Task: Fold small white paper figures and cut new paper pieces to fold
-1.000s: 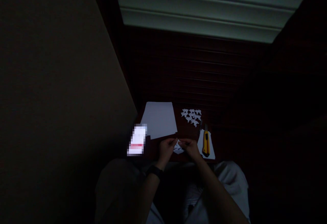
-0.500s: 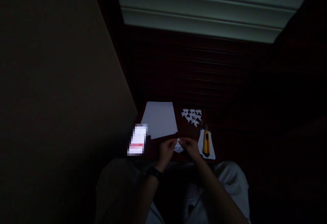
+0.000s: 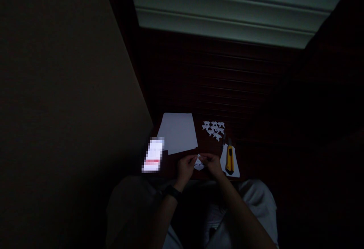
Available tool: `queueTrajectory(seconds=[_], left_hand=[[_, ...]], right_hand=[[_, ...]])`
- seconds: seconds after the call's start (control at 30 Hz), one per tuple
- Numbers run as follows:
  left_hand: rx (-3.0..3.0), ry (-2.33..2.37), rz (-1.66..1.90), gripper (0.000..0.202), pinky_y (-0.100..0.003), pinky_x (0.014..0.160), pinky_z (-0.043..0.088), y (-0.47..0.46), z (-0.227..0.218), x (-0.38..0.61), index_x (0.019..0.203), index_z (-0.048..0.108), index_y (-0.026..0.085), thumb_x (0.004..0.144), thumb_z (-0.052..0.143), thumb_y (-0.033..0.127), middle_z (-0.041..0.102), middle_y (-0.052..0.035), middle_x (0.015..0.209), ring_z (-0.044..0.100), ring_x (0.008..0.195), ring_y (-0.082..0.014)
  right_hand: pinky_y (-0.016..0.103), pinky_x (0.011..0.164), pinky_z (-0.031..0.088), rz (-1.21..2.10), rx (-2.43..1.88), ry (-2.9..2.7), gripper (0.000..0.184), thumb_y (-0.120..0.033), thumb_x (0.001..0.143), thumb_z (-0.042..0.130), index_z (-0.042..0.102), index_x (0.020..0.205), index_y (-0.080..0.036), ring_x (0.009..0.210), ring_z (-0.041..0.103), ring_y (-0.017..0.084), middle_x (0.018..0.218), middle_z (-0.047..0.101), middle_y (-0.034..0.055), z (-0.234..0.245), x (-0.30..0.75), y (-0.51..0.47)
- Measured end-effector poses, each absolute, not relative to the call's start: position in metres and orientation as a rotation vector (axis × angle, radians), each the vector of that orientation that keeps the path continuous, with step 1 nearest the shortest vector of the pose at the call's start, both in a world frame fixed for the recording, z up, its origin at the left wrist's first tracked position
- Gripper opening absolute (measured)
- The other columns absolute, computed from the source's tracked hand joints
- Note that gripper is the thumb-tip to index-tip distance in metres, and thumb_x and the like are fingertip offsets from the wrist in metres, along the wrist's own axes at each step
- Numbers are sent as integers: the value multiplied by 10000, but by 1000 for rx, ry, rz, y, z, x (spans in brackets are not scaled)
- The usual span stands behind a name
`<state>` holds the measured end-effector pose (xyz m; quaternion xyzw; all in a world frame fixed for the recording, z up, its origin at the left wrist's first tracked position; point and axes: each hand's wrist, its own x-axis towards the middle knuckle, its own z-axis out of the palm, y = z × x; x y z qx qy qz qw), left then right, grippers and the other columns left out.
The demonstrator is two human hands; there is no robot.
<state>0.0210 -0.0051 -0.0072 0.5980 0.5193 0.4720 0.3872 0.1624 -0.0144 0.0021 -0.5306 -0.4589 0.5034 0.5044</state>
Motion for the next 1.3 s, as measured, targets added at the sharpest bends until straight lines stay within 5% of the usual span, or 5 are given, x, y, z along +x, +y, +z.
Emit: queueTrajectory(seconds=[1.3], left_hand=[[1472,1291,1189,244,-271,621,502,-2,-9,21,780,673,134,745,561,348,693,-75,770,643,680,-177]], right_hand=[[279,564,467,1143,-1351,-1113,313,-370,621,655,686,806,-119,616,601,178,727,689,78,-12,163,-9]])
